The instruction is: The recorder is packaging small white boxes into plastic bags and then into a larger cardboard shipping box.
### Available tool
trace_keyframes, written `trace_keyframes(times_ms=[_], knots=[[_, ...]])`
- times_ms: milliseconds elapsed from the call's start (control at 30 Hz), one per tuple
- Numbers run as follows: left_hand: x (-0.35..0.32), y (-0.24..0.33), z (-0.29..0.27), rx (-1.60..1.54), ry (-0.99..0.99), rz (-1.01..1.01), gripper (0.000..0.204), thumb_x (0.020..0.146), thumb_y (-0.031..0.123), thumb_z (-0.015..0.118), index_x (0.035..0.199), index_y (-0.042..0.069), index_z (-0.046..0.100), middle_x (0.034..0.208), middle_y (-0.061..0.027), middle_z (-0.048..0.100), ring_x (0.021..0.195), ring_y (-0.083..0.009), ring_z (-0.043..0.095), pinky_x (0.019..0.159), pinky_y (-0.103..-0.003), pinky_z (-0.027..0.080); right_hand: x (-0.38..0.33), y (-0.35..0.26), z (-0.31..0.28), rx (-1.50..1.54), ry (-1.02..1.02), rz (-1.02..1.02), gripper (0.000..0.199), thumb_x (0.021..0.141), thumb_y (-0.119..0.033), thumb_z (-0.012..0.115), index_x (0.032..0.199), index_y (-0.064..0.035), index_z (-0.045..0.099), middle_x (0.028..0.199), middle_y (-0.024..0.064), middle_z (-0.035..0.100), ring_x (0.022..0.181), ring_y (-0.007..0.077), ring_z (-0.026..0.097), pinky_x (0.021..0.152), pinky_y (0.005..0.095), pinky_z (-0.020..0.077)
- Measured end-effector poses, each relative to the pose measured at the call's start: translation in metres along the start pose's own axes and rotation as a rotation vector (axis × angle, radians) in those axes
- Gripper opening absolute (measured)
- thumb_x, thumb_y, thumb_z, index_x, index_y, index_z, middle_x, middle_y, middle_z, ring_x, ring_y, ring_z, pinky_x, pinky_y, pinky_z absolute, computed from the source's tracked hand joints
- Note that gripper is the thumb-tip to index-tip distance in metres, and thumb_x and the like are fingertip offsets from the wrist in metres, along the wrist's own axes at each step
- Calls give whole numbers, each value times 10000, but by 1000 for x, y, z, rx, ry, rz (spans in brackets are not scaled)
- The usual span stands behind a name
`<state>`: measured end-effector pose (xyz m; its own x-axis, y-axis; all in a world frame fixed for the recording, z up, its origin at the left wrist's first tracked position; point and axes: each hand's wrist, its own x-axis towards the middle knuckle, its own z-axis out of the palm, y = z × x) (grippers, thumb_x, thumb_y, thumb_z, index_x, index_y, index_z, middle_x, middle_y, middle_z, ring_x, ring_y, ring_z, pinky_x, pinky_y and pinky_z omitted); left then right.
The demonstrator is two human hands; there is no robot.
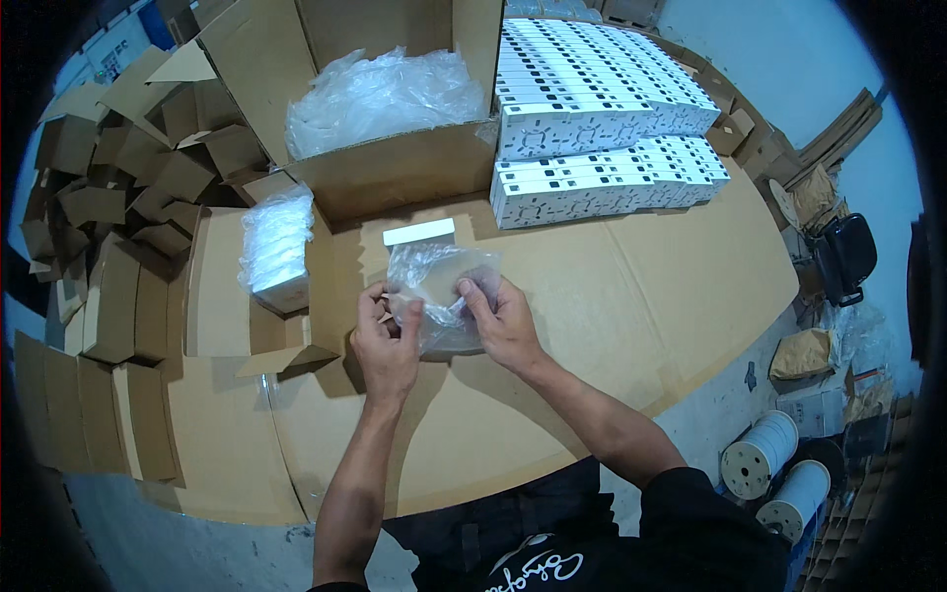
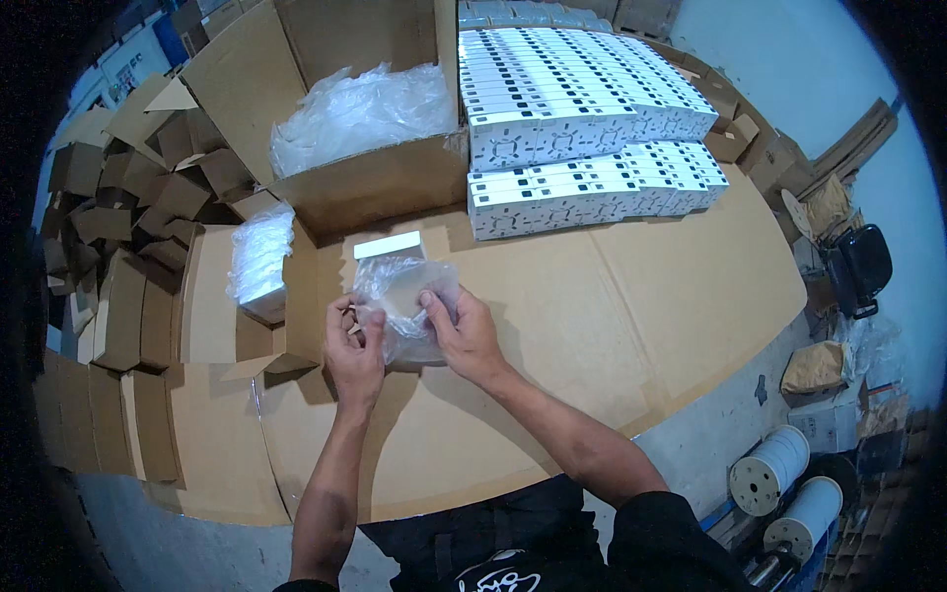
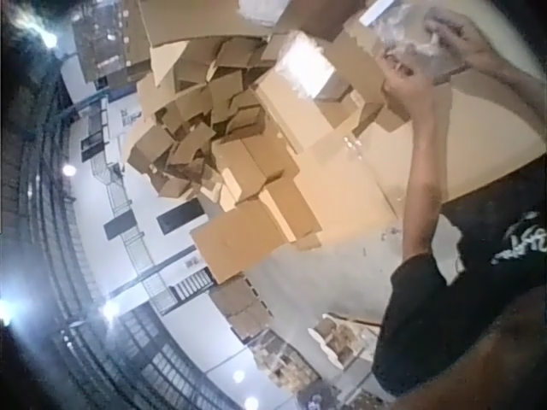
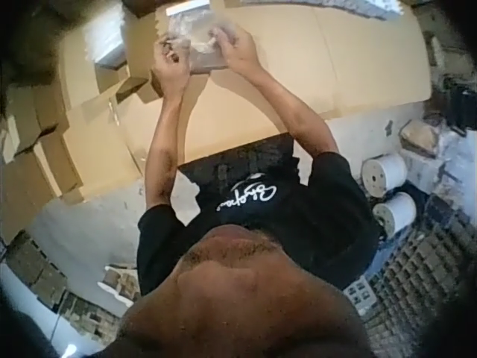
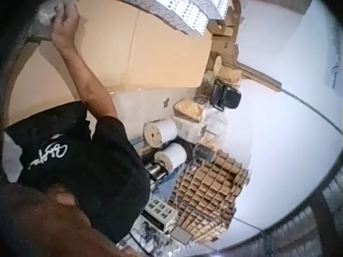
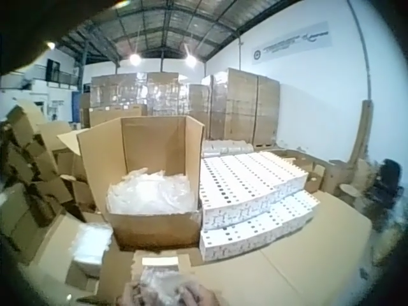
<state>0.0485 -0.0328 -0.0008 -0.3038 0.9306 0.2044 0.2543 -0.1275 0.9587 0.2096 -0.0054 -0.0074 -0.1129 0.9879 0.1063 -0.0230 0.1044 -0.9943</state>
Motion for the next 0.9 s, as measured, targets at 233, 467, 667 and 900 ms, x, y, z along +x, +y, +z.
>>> trace_keyframes(times_ms=[233,467,667,900], knots=[[-3,-13,-5,-349,-303,-167,230,939,-42,625,1156,-36,548,995,-72,650,831,-113,653,707,-243,550,3,-3,-7,-192,209,-48,294,1078,-264,536,1013,-2,651,716,9,586,651,62,517,593,269,443],[3,-14,-14,-235,-118,-104,223,909,-100,550,1118,-23,550,929,-54,627,726,-76,605,634,-216,524,7,-7,-5,-242,318,-257,285,1081,-223,518,993,12,653,744,17,623,670,80,523,604,279,444],[5,-2,-20,-348,-250,-311,184,932,-18,667,1099,-16,590,931,-49,632,772,-72,620,675,-215,544,9,-6,-17,-205,369,-240,269,1074,-217,533,988,6,656,755,17,615,693,81,508,628,283,445],[2,-9,-18,-374,-301,-276,179,934,11,699,1090,-7,613,939,-40,648,793,-69,627,693,-214,546,9,-7,-17,-209,343,-183,273,1076,-219,527,975,2,652,780,5,611,715,75,501,642,269,435]])
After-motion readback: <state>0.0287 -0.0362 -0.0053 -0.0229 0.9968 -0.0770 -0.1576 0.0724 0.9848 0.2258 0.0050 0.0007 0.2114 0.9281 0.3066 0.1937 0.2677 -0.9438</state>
